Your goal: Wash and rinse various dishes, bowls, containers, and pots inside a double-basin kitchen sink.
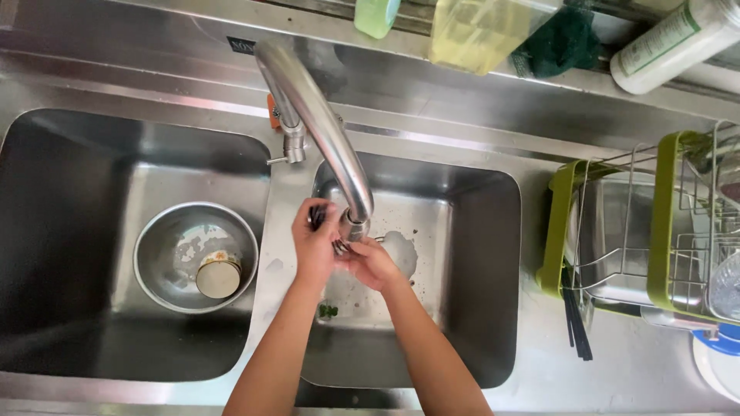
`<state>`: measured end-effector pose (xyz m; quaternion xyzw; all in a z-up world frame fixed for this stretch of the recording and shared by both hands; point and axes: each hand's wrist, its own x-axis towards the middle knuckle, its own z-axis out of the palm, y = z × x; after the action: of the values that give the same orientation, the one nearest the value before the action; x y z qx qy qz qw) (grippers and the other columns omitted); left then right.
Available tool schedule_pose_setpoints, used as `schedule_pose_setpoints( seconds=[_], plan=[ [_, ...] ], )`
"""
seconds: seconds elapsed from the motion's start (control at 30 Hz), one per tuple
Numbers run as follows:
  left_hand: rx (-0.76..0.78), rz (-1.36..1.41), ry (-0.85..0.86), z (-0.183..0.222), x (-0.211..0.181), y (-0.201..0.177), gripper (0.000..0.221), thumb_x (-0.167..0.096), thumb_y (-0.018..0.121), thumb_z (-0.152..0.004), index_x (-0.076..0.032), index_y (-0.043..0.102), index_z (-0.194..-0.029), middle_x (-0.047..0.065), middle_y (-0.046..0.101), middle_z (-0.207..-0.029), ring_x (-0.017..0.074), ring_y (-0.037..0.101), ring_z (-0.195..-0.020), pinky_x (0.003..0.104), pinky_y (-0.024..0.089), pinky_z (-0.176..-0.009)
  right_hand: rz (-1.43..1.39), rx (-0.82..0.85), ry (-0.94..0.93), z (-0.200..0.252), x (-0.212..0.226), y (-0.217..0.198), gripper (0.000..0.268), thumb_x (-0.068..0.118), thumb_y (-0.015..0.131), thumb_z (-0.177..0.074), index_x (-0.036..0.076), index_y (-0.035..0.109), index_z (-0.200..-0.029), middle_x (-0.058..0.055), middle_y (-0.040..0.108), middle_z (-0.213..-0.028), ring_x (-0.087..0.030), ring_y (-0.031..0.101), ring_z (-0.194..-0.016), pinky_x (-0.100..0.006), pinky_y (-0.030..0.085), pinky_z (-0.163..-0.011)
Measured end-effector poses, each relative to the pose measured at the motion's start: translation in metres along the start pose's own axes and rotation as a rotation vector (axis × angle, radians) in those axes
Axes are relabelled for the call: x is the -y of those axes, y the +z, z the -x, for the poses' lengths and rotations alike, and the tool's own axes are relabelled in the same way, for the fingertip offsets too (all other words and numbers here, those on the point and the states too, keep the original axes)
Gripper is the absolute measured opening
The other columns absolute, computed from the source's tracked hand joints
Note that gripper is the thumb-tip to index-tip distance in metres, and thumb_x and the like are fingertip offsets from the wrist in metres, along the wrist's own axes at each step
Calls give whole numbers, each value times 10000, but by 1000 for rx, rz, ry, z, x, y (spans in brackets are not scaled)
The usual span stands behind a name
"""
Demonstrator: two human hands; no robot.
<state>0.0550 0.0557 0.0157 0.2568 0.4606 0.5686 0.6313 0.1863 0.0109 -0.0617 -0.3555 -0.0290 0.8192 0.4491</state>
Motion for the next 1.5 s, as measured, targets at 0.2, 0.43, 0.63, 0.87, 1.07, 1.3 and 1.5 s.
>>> schedule_pose_setpoints(
  seconds=[0.2, 0.43, 0.63, 0.87, 1.07, 1.3, 1.5],
  plan=[
    [68, 315, 151, -3, -10, 11, 227, -56, 669, -1017, -66, 493, -874, -16, 445, -720, 94, 404, -577, 274, 319, -525, -366, 618, -147, -16, -20, -32, 261, -67, 526, -1125, -135, 561, -1375, -164, 689, -1102, -201, 678, -864, -325, 570, -767],
    [-67, 330, -27, -38, 6, 12, 240, -138, 661, -1038, -75, 512, -861, -31, 452, -706, 61, 355, -553, 253, 272, -473, 235, 74, -171, 37, 32, 49, 332, -14, 645, -900, -41, 578, -1224, -78, 690, -1080, -145, 705, -885, -302, 610, -808],
    [58, 375, -280, -41, -3, 22, 99, -87, 682, -927, -95, 584, -936, -23, 603, -792, 99, 577, -709, 284, 473, -637, 284, 77, -200, 31, 29, 0, 348, 29, 719, -992, 61, 604, -1319, -67, 611, -968, -132, 560, -673, -276, 434, -555],
    [183, 94, -285, -26, 81, -8, 192, -92, 727, -959, -30, 585, -1073, 46, 637, -861, 172, 621, -744, 340, 515, -655, 1101, -19, -262, -3, 2, -21, 252, 117, 726, -831, 15, 671, -1055, -67, 695, -801, -190, 650, -714, -344, 531, -637],
    [240, -320, 55, 20, 3, 25, 278, -110, 701, -970, -11, 643, -1224, 15, 699, -896, 115, 679, -811, 283, 563, -748, 1424, -143, -629, -9, -14, -13, 322, 209, 749, -820, 51, 718, -1099, -139, 745, -973, -319, 745, -945, -454, 559, -852],
    [441, -871, 314, 46, -2, 8, 423, -223, 767, -928, -8, 657, -1275, 169, 688, -1169, 265, 663, -1003, 373, 521, -881, 1583, -267, -617, 9, -25, -18, 301, 260, 659, -868, 20, 668, -1049, -152, 693, -1281, -354, 574, -1339, -746, 119, -1200],
    [331, -927, 227, 88, 10, -29, 533, -274, 767, -874, 2, 579, -1290, 160, 599, -1251, 231, 670, -1033, 360, 535, -868, 1973, -637, -1073, 40, -48, -61, 159, 307, 756, -830, 201, 716, -941, -107, 740, -1041, -365, 651, -1016, -676, 482, -915]
  ],
)
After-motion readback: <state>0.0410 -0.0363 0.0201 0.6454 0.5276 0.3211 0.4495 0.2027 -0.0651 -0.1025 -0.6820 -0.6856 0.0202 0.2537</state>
